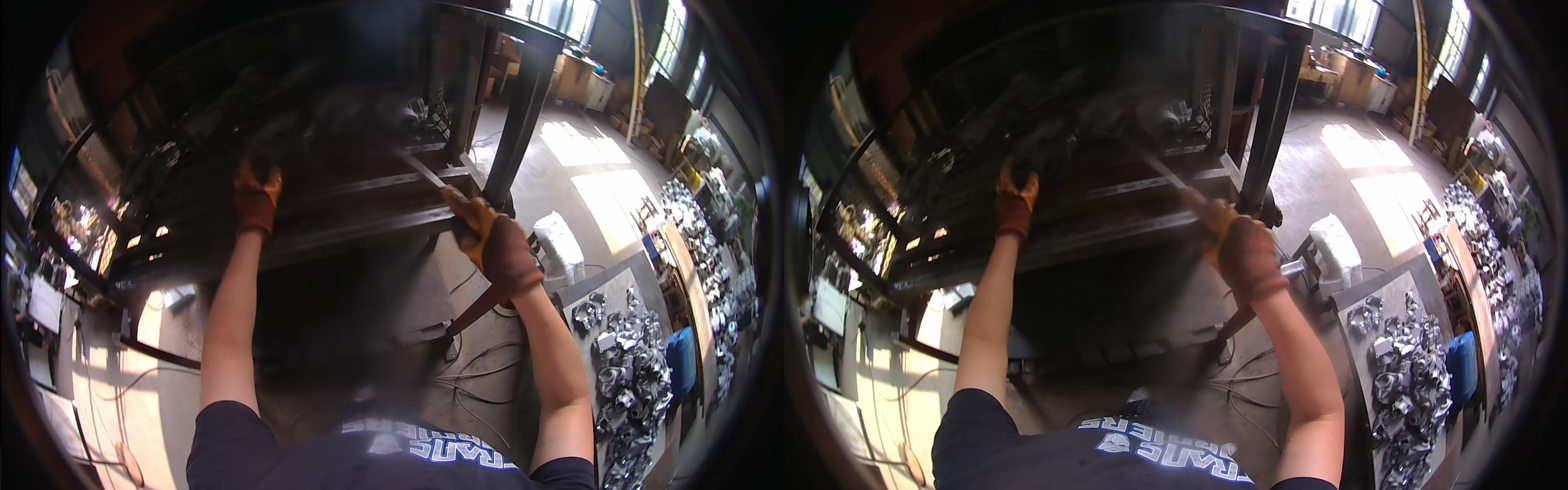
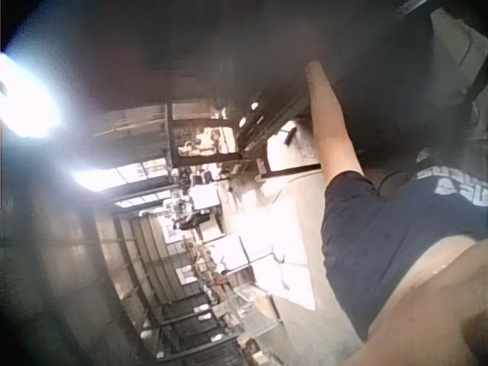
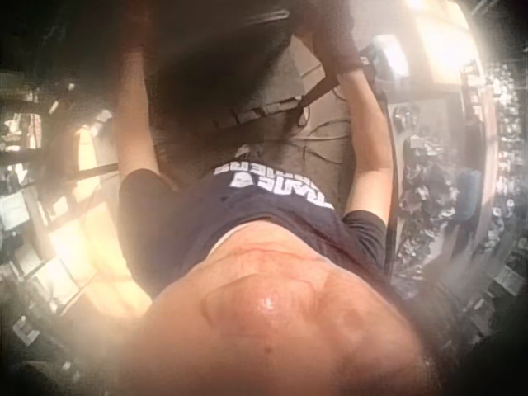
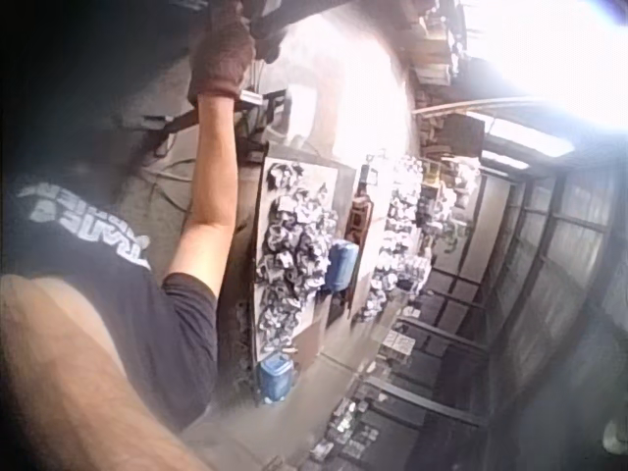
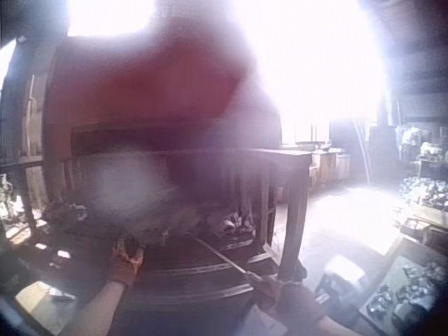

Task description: The person cleans metal engine components using an air blower, picking each piece up from a table or machine and returning it to a rack.

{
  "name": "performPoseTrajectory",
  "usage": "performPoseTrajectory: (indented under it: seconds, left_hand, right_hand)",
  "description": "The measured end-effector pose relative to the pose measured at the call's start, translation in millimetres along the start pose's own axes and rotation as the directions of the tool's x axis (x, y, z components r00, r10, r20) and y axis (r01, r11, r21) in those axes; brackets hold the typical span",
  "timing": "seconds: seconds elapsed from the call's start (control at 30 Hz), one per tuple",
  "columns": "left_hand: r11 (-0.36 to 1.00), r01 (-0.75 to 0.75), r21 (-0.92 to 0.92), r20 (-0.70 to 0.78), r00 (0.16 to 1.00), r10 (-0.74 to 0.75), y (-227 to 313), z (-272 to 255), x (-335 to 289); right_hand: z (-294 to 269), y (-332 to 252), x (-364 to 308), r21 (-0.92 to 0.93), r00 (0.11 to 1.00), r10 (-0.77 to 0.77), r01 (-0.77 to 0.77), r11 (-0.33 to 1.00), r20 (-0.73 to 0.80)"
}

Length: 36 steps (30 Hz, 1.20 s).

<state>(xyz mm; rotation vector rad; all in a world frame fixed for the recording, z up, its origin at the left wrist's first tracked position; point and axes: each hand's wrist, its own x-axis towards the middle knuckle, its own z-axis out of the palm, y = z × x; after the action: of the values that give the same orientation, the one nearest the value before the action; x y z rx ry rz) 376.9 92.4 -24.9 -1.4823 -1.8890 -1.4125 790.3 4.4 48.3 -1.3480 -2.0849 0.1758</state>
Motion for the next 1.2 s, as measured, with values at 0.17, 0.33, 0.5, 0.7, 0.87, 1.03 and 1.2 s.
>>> performPoseTrajectory:
  seconds: [0.17,0.33,0.5,0.7,0.87,1.03,1.2]
  left_hand:
    - [0.924,0.377,0.068,0.254,0.889,-0.381,-86,112,102]
    - [0.813,0.517,0.267,0.321,0.747,-0.581,-117,189,119]
    - [0.89,0.246,0.385,0.474,0.775,-0.419,-144,200,129]
    - [0.927,0.186,0.326,0.427,0.846,-0.32,-126,151,110]
    - [0.932,0.188,-0.309,-0.049,0.976,-0.212,-144,157,95]
    - [0.713,0.136,-0.688,-0.087,0.96,-0.267,-87,121,91]
    - [0.444,-0.012,-0.896,-0.055,0.995,-0.083,4,68,66]
  right_hand:
    - [35,-26,75,-0.334,0.996,0.07,-0.083,0.939,-0.05]
    - [57,-56,89,-0.283,0.926,0.344,-0.292,0.914,0.154]
    - [86,-30,84,-0.115,0.986,-0.016,0.036,0.993,0.167]
    - [41,-63,62,-0.107,0.989,-0.134,0.141,0.984,0.069]
    - [20,-60,16,-0.128,0.991,-0.116,0.123,0.984,0.061]
    - [-12,-78,-29,-0.236,0.993,-0.113,0.119,0.965,0.038]
    - [-58,-121,-68,-0.331,0.985,-0.171,0.153,0.931,-0.025]
